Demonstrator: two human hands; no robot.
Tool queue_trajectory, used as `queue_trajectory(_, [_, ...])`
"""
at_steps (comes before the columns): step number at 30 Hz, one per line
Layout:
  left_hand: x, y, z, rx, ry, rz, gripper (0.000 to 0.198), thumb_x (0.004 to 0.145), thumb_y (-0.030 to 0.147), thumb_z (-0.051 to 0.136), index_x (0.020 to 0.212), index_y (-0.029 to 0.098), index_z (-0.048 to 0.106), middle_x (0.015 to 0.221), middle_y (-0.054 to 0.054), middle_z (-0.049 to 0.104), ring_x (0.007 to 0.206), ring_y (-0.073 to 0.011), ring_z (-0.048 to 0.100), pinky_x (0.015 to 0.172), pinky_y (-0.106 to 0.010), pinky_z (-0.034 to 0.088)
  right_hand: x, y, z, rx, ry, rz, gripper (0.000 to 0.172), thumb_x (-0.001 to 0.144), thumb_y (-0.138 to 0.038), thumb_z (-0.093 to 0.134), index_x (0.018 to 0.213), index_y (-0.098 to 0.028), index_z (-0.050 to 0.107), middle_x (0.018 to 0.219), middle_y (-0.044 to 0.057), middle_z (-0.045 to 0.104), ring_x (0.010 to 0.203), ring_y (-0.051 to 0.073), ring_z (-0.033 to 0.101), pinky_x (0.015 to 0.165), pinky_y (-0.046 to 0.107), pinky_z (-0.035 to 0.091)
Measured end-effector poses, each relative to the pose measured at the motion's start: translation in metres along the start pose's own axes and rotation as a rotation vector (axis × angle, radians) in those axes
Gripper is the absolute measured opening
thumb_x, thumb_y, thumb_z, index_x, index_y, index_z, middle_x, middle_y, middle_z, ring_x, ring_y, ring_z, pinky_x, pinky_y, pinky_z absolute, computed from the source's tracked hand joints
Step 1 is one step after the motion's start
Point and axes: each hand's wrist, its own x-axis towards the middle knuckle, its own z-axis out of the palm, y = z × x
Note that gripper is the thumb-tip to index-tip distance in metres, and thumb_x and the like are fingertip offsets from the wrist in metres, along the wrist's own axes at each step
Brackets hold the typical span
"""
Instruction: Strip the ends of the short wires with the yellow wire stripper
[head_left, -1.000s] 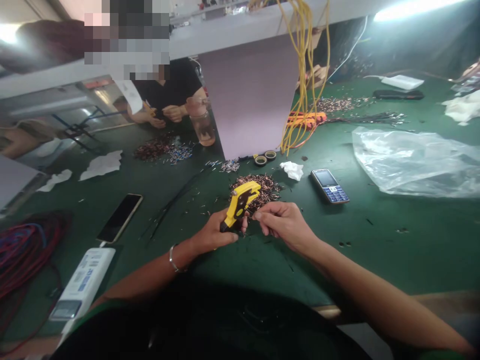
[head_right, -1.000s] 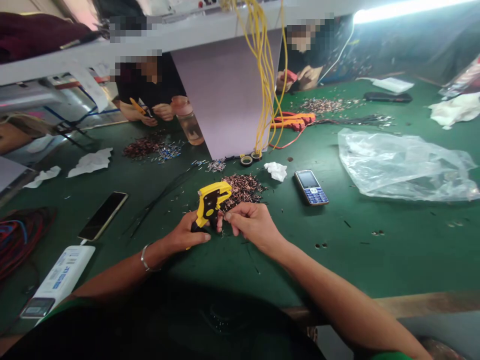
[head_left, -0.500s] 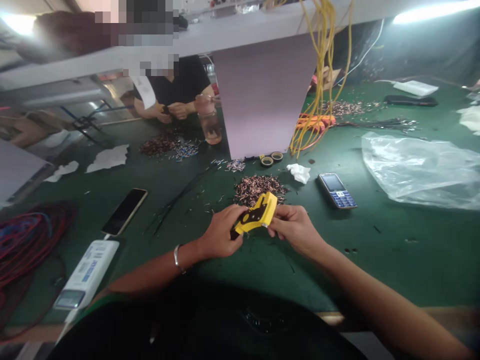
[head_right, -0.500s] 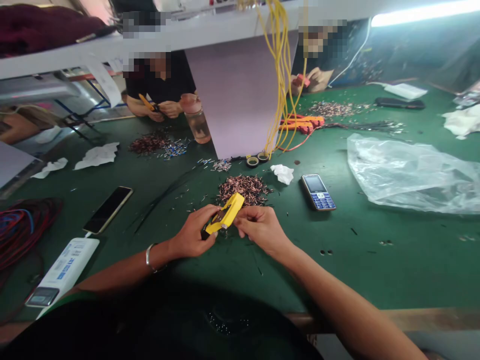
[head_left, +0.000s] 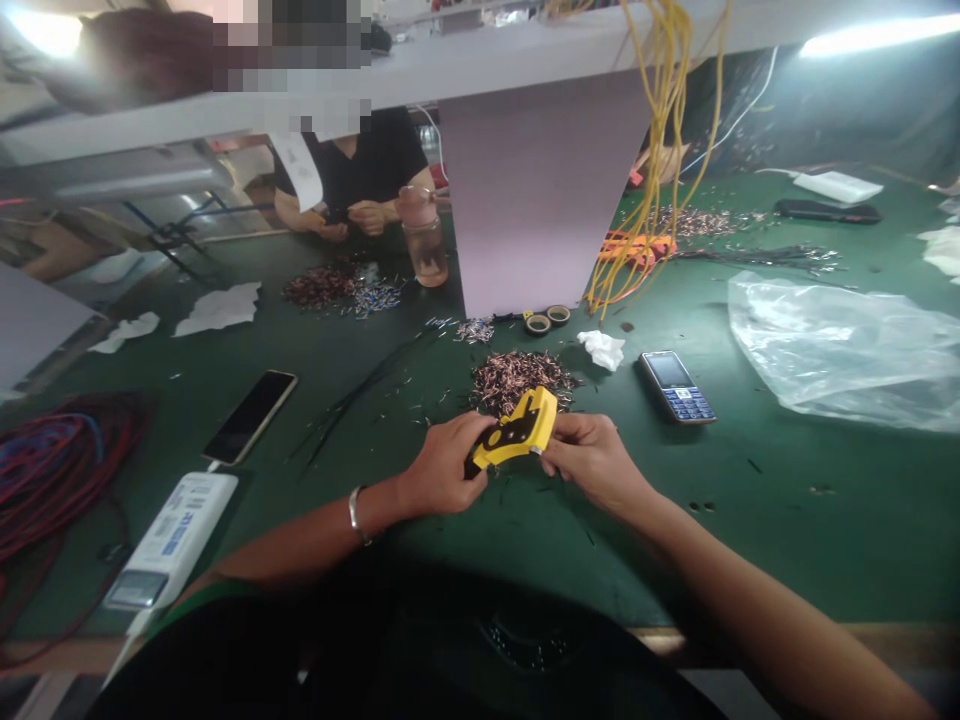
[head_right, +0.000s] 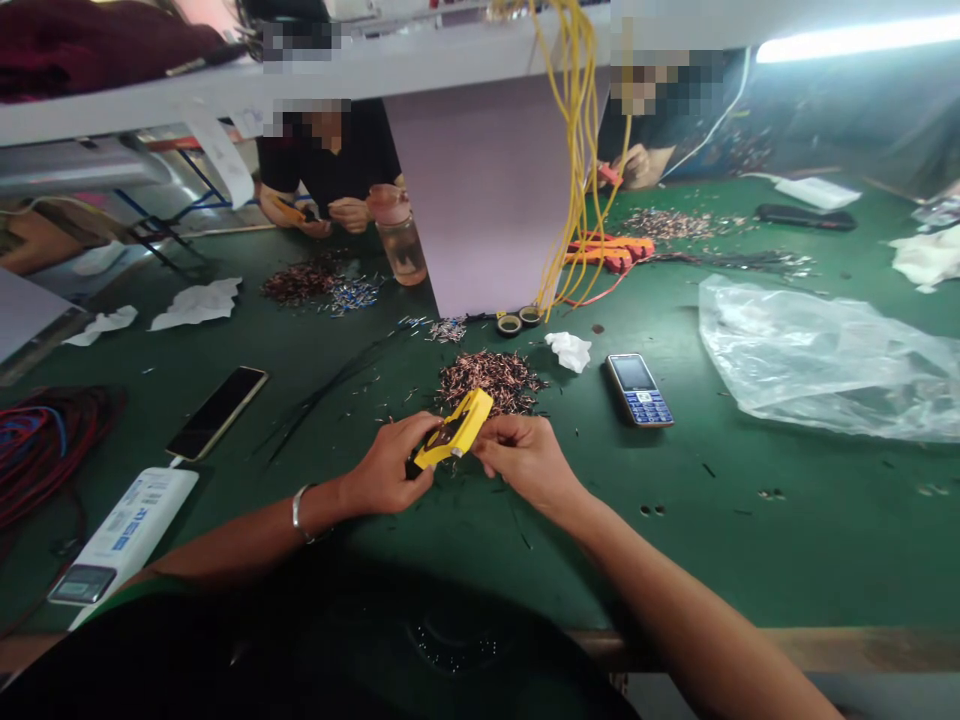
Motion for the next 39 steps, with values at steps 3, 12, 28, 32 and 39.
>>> queue_trajectory(3, [-0.0001, -0.0005, 0.0007, 0.000, -0.002, -0.009, 0.050, 0.075, 0.020, 0.051, 0.124, 0.017, 0.044, 0.107, -0.013, 0.064, 0.093, -0.0264, 0.064, 0.079, -0.039, 0.052, 0.0001, -0.0009, 0.0002, -0.003, 0.003, 0.010, 0.016, 0.068, -0.026, 0.063, 0.053, -0.019, 0.062, 0.045, -0.003, 0.051, 0.043, 0.008, 0.035, 0.045, 0.024, 0.027])
queue_trajectory(12, [0.0010, 0.0002, 0.0014, -0.009, -0.042, -0.075, 0.038, 0.076, 0.022, 0.052, 0.114, 0.017, 0.050, 0.092, -0.008, 0.064, 0.077, -0.0226, 0.062, 0.069, -0.034, 0.049, -0.0001, -0.0039, 0.0001, 0.000, 0.013, 0.014, 0.019, 0.067, -0.029, 0.064, 0.051, -0.019, 0.061, 0.043, -0.004, 0.049, 0.042, 0.008, 0.036, 0.045, 0.024, 0.028])
queue_trajectory(28, [0.0016, 0.0000, 0.0035, -0.059, -0.021, -0.093, 0.024, 0.077, 0.019, 0.052, 0.101, 0.016, 0.055, 0.073, -0.003, 0.062, 0.061, -0.0177, 0.058, 0.059, -0.030, 0.044, 0.0015, -0.0014, 0.0005, -0.003, 0.007, 0.022, 0.025, 0.068, -0.034, 0.065, 0.050, -0.019, 0.058, 0.042, -0.004, 0.047, 0.044, 0.009, 0.038, 0.045, 0.024, 0.030])
queue_trajectory(32, [0.0017, -0.0001, 0.0040, -0.064, -0.029, -0.126, 0.019, 0.078, 0.021, 0.052, 0.096, 0.018, 0.056, 0.071, -0.001, 0.061, 0.060, -0.0165, 0.057, 0.059, -0.029, 0.044, 0.0019, 0.0003, 0.0004, -0.007, 0.004, 0.023, 0.022, 0.069, -0.034, 0.066, 0.053, -0.019, 0.061, 0.042, -0.004, 0.047, 0.044, 0.009, 0.039, 0.045, 0.024, 0.031])
queue_trajectory(39, [0.0025, 0.0000, 0.0046, -0.078, -0.023, -0.143, 0.004, 0.080, 0.023, 0.052, 0.082, 0.019, 0.053, 0.063, 0.002, 0.054, 0.055, -0.0129, 0.052, 0.056, -0.025, 0.039, 0.0025, -0.0005, 0.0008, 0.001, 0.006, 0.039, 0.020, 0.068, -0.032, 0.067, 0.054, -0.019, 0.062, 0.042, -0.005, 0.046, 0.044, 0.009, 0.038, 0.044, 0.024, 0.030])
